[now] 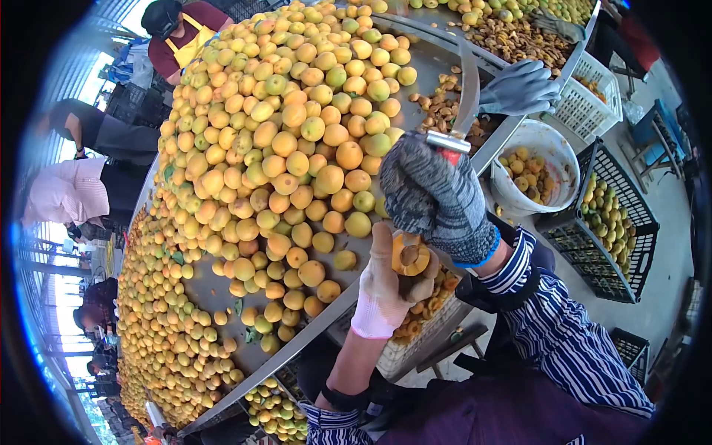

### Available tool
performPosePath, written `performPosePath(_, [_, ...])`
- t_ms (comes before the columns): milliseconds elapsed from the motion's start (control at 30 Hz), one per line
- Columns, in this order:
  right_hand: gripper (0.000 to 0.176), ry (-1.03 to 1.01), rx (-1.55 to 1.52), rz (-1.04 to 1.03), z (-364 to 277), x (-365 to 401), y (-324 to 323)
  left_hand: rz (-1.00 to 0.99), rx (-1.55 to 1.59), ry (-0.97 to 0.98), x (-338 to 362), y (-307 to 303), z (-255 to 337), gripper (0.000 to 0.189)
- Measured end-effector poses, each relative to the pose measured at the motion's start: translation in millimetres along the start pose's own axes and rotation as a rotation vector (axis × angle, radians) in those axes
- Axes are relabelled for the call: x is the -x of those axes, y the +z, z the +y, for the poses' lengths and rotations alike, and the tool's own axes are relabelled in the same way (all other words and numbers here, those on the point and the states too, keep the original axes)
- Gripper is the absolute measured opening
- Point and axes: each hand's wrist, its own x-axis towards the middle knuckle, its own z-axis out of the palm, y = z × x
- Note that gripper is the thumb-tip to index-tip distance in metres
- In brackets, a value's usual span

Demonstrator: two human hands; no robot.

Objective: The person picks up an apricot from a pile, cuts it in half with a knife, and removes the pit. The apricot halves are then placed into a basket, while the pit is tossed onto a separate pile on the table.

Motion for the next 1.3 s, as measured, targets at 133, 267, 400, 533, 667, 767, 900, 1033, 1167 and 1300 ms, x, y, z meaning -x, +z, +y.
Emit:
performPosePath(133, [0.029, -0.087, -0.047, -0.057, 11, 11, 8, 0.031, -0.020, -0.021, 2, -4, 2, 0.060])
performPosePath(267, [0.029, -0.046, 0.242, -0.409, 10, 5, -8, 0.156, 0.225, -0.318, 0, -19, -5, 0.076])
performPosePath(400, [0.044, 0.073, 0.152, -0.381, 19, 5, -8, -0.033, -0.964, 0.211, 3, -39, -28, 0.064])
performPosePath(533, [0.035, 0.116, 0.019, -0.204, 25, -3, -12, 0.003, -0.465, 0.018, 1, -26, -18, 0.062])
performPosePath(667, [0.029, 0.416, -0.455, -0.120, 26, -9, -16, 0.056, -0.263, -0.033, -4, -33, -40, 0.056])
performPosePath(767, [0.029, 0.390, -0.471, -0.102, 38, -13, -25, 0.214, -0.266, 0.205, -3, -20, -46, 0.037])
performPosePath(900, [0.025, 0.259, -0.334, -0.008, 17, -16, -18, 0.156, -0.083, -0.136, -7, -11, -11, 0.046])
performPosePath(1033, [0.023, 0.092, 0.638, 0.015, 0, -22, -31, 0.289, -0.094, 0.247, -21, -26, -19, 0.048])
performPosePath(1167, [0.023, 0.154, 1.107, -0.227, 14, -4, -20, 0.472, -0.518, 0.579, -22, -28, -27, 0.021])
performPosePath(1300, [0.024, 0.312, 0.948, -0.243, 20, -3, -34, 0.386, -0.187, 0.549, -29, -28, -44, 0.021])
